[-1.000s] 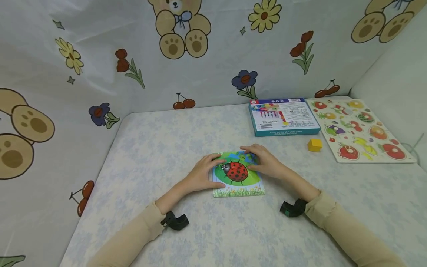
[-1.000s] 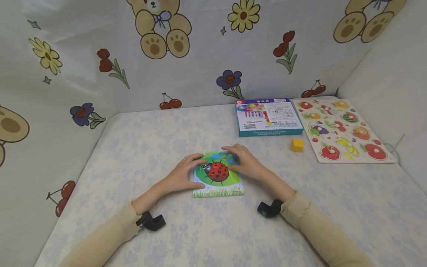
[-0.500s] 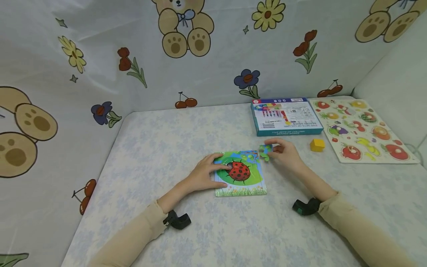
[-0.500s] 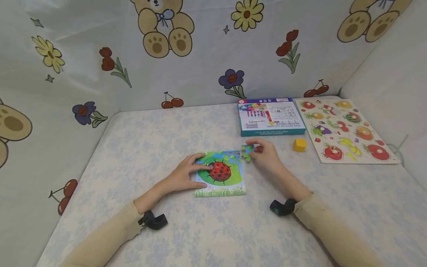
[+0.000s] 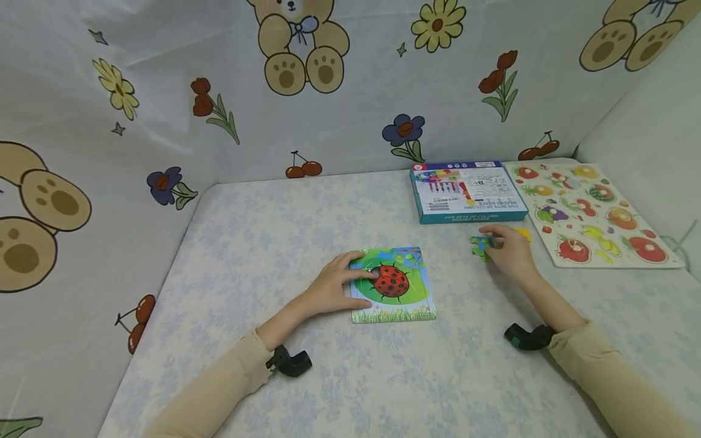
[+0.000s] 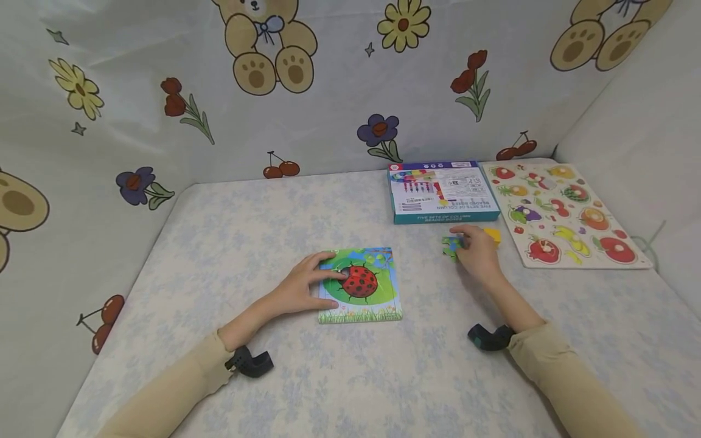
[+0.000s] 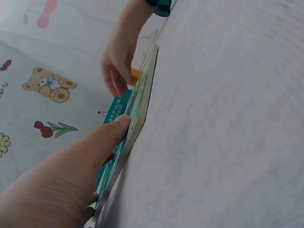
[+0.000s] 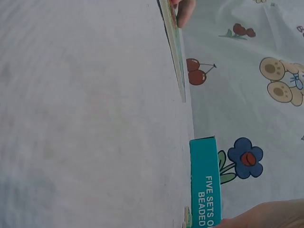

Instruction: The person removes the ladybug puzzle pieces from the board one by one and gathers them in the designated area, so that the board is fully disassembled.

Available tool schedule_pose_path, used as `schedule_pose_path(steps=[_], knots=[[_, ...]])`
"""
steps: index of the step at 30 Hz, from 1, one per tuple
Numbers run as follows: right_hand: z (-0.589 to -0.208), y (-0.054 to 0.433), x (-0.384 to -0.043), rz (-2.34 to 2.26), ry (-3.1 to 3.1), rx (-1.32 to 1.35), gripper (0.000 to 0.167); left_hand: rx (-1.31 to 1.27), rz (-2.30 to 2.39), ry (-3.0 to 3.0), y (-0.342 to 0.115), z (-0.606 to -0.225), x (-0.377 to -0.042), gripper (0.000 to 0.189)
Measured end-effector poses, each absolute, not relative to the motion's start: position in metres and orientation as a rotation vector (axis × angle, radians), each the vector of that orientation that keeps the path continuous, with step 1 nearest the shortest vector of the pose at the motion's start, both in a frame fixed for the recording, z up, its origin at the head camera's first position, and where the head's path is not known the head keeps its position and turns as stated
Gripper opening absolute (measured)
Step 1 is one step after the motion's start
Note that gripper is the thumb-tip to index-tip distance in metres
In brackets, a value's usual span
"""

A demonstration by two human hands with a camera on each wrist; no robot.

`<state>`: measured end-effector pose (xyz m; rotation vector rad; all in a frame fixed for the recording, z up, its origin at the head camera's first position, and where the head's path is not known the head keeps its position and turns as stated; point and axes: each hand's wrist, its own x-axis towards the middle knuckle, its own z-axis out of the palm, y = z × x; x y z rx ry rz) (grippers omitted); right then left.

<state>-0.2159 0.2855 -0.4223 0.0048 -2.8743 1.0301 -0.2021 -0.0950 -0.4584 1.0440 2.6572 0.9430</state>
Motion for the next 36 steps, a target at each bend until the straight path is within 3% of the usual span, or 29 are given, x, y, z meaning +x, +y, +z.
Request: schedule_pose_path(steps=[5, 14, 20, 29, 36], knots=[[-0.416, 0.265, -0.211, 1.064, -2.861, 0.11, 0.035, 1.043, 0.961, 2.649, -0.096, -0.46, -0.201, 0.056], [-0.42, 0.187, -0.203, 1.265, -2.854, 0.555, 0.032, 1.066, 0.971, 2.657, -0.096, -0.461, -0.202, 0.056], [-0.422, 0.158, -0.195, 1.151, -2.918, 0.602, 0.041, 1.179, 0.932, 2.636, -0.094, -0.457, -0.201, 0.052], [-0.429, 0.155, -0.201, 1.246, -2.842, 0.63, 0.041, 1.237, 0.742, 2.579, -0.092, -0.453, -0.196, 0.045], [-0.434, 0.158, -0.211, 1.515, -2.773, 0.53, 0.031, 1.238, 0.75, 2.601, -0.092, -0.456, -0.197, 0.043]])
